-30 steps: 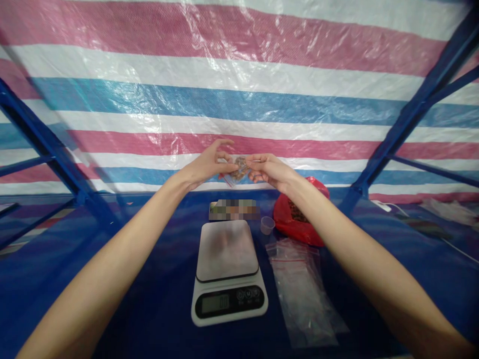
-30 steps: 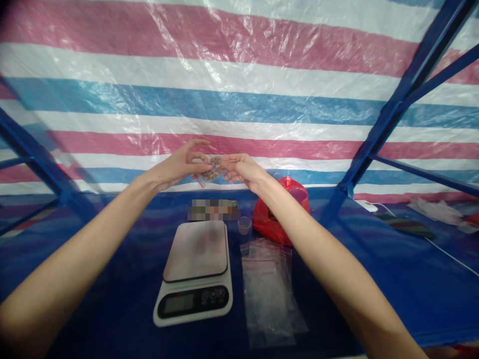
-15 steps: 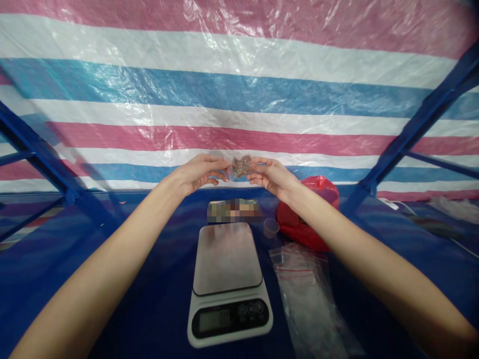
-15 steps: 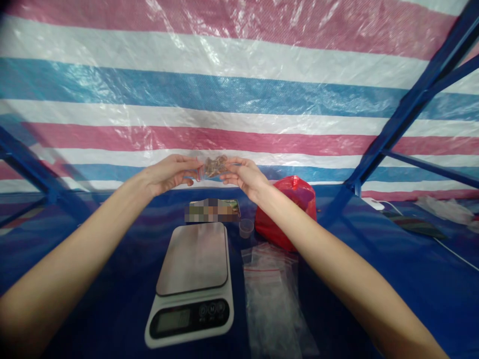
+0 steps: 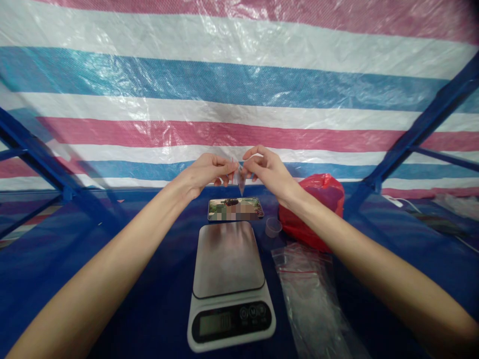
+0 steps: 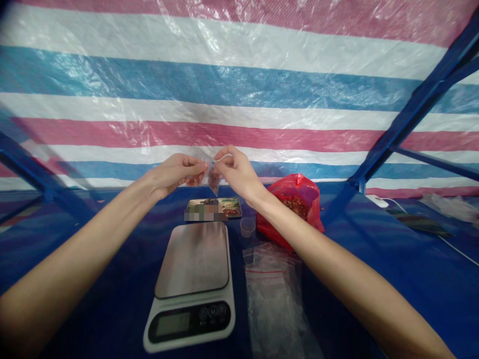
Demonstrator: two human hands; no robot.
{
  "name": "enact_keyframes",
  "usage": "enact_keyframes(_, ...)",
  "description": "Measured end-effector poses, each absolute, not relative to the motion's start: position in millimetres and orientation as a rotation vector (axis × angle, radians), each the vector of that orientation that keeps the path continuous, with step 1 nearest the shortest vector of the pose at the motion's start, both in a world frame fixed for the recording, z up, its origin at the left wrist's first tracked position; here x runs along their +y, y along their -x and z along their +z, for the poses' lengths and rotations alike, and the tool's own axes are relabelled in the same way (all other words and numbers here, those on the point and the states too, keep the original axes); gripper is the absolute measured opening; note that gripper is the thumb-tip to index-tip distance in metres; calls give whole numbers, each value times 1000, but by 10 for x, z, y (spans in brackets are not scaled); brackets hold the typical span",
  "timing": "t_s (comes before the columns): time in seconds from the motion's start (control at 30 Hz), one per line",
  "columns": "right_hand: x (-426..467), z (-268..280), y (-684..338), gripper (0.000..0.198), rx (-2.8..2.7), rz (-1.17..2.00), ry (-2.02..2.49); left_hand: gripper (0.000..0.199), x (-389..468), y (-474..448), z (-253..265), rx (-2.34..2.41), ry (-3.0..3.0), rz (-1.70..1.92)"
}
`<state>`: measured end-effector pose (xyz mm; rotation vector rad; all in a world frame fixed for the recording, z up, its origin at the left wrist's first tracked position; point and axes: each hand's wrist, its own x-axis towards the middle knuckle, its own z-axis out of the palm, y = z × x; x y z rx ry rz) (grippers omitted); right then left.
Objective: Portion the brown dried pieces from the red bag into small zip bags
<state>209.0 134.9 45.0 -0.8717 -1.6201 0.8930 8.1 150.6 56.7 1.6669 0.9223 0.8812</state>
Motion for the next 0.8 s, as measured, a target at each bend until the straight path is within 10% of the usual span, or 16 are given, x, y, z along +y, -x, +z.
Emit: enact_keyframes(0.8, 1274, 448, -2088, 35, -1565, 1606, 778, 45, 1386, -179, 631, 827, -1931, 720)
